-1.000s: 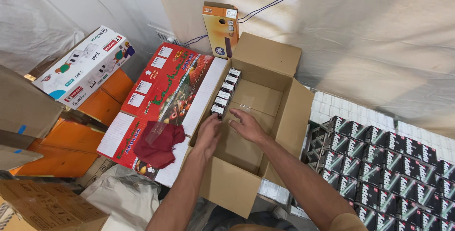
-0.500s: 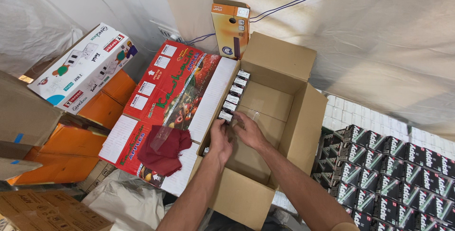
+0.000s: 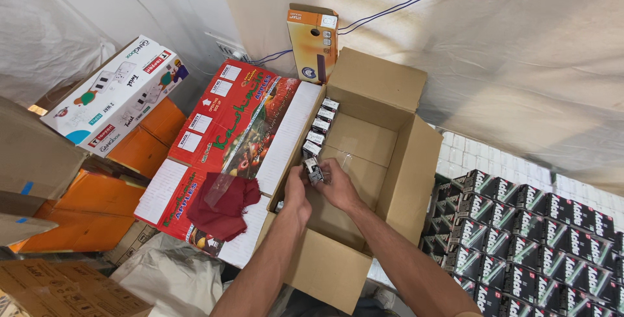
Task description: The person repeatedly picks up small black boxes labeled 'Adda' from a large stack and places them one by one into a larger cardboard box. The person arranges the boxes in neat rows inside the larger box.
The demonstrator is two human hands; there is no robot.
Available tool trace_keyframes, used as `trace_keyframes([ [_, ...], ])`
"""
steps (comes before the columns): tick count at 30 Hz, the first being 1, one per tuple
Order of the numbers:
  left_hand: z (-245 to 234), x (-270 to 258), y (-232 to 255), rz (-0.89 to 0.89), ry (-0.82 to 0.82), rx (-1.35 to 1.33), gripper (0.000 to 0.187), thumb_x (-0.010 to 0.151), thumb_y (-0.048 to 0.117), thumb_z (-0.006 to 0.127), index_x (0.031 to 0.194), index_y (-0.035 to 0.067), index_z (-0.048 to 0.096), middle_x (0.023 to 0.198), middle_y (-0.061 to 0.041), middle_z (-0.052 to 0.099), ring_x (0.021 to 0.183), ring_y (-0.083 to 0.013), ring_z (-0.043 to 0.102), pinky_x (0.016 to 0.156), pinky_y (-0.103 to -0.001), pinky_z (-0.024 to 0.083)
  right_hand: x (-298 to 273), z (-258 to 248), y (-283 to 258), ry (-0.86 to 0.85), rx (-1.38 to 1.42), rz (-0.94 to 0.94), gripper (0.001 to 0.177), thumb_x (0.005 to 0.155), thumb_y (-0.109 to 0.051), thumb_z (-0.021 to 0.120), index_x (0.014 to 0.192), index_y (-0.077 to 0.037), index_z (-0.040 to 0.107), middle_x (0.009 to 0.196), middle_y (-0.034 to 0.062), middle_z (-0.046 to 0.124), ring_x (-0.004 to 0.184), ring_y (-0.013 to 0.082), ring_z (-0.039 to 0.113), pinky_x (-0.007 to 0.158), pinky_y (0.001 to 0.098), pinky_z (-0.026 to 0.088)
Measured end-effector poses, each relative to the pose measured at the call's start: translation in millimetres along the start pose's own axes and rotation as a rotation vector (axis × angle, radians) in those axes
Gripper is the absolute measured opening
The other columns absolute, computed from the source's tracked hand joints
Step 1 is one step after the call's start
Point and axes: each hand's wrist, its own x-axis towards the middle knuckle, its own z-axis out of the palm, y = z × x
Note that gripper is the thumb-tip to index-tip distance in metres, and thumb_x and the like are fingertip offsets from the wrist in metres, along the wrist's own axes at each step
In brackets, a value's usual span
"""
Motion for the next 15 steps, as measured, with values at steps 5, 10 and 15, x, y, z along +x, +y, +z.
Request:
trace_keyframes([
  [5,13.4,-55.2,18.9,0.017,-0.114,0.086,0.053,0.090,0.032,0.068,0.138,0.016,0.055,0.136,-0.010,0.041,0.135,-0.0314,0.041,0.116,-0.063,0.019,-20.2,-19.9,-23.9,0.053,0.038,-0.002,0.076,0.076,-0.021,0.088,0.142,-0.012,0.050,0.117,0.0111,0.064,0.103,0.0200,0.065,0.092,0.0334,0.054],
  [10,33.2,-77.4,14.4,0.140,-0.184,0.147,0.055,0.090,0.028,0.078,0.140,0.016,0.058,0.109,-0.007,0.053,0.090,-0.0219,0.057,0.082,-0.038,0.051,-46.0,-47.8,-60.8,0.165,-0.090,-0.131,0.086,0.072,-0.024,0.086,0.148,-0.014,0.048,0.109,0.0140,0.056,0.103,0.0266,0.061,0.090,0.0360,0.054],
  [15,58.6,-78.2,-5.0,0.127,-0.343,0.113,0.041,0.094,0.042,0.075,0.124,0.017,0.064,0.095,-0.005,0.061,0.073,-0.0178,0.064,0.062,-0.025,0.057,-85.7,-90.3,-83.1,0.155,-0.113,-0.181,0.089,0.077,-0.032,0.086,0.153,-0.011,0.046,0.124,0.0193,0.052,0.113,0.0315,0.057,0.097,0.0415,0.050],
])
